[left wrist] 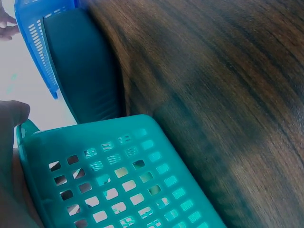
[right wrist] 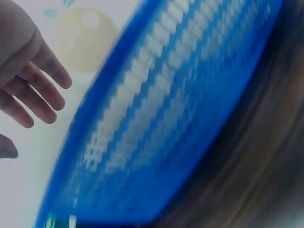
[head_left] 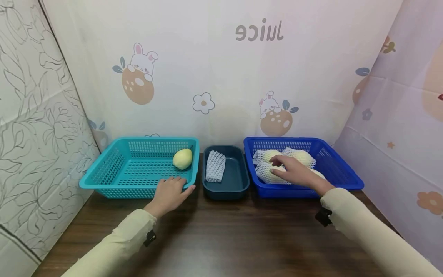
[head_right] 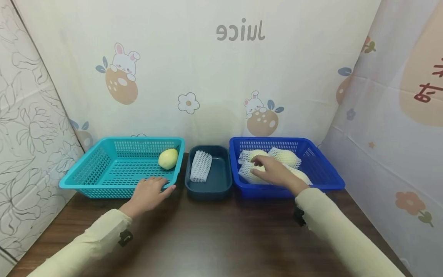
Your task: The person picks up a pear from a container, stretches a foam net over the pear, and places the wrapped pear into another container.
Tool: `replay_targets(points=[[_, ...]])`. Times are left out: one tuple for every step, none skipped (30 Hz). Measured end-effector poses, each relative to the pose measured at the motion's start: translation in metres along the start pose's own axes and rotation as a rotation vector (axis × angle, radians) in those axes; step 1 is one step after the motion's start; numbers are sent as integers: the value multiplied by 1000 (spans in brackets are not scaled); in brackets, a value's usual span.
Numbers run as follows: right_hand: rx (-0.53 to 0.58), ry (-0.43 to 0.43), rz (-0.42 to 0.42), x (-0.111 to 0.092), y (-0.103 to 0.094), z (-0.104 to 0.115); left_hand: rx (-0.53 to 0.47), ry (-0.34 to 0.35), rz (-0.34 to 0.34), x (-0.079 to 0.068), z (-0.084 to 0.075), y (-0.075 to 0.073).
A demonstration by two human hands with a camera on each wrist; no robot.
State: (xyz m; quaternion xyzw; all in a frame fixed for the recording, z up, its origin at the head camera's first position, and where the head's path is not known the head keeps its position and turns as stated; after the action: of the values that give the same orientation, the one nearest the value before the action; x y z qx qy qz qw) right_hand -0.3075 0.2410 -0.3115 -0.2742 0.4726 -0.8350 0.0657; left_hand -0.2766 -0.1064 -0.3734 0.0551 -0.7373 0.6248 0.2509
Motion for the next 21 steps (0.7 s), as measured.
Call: replay_targets(points=[[14, -8, -1, 0, 4, 5, 2, 1, 1, 0, 0, 0], [22, -5, -2, -1, 9, 9, 4, 1, 0, 1, 0, 0], [28, -1, -2, -2, 13, 13, 6, 2, -2, 1, 0, 0], [26, 0, -1, -3, 17, 17, 7, 2, -4, 2, 1, 0], [14, 6, 2, -4, 21, 20, 5, 1, -6, 2, 1, -1], [-4, 12, 6, -6, 25, 22, 3, 0, -8, 3, 1, 0], [-35, 15, 9, -7, 29, 24, 2, -1, -9, 3, 1, 0], [-69, 12, 8, -9, 32, 26, 2, -3, -8, 3, 1, 0], [-107, 2, 4, -10, 36, 27, 1, -4, -8, 3, 1, 0], [-145, -10, 0, -12, 39, 27, 0, -7, -4, 3, 2, 0], [-179, -21, -3, -13, 43, 27, 0, -10, -1, 3, 2, 1], [-203, -35, -8, -15, 46, 27, 2, -11, 1, 3, 2, 1], [-225, -50, -17, -16, 48, 26, 3, -13, 3, 2, 2, 1], [-242, -62, -23, -17, 51, 26, 4, -15, 7, 2, 2, 1], [-256, -69, -27, -19, 54, 24, 5, -15, 7, 2, 2, 2], [-265, -75, -32, -20, 57, 23, 5, -15, 10, 1, 2, 2], [-272, -82, -39, -22, 59, 22, 7, -14, 10, 1, 2, 2], [-279, -84, -47, -23, 60, 22, 8, -12, 11, 1, 2, 2], [-290, -86, -57, -25, 62, 21, 6, -12, 14, 1, 2, 2], [-302, -87, -64, -26, 63, 20, 7, -10, 18, 1, 1, 2], [-310, -88, -74, -27, 64, 20, 6, -10, 23, 1, 1, 2]])
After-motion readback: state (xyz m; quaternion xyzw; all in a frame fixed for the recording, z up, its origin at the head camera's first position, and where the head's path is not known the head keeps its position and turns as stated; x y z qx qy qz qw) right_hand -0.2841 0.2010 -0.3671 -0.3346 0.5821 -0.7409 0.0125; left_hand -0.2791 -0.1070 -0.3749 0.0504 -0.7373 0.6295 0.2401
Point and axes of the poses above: each hand's wrist, its own x-axis towards the middle knuckle, its own y-axis out of the palm, z = x × y, the point moved 7 cm from there along x, towards the middle knuckle, and after that the axes turned 14 degrees about -z, right-handed, at the moved point
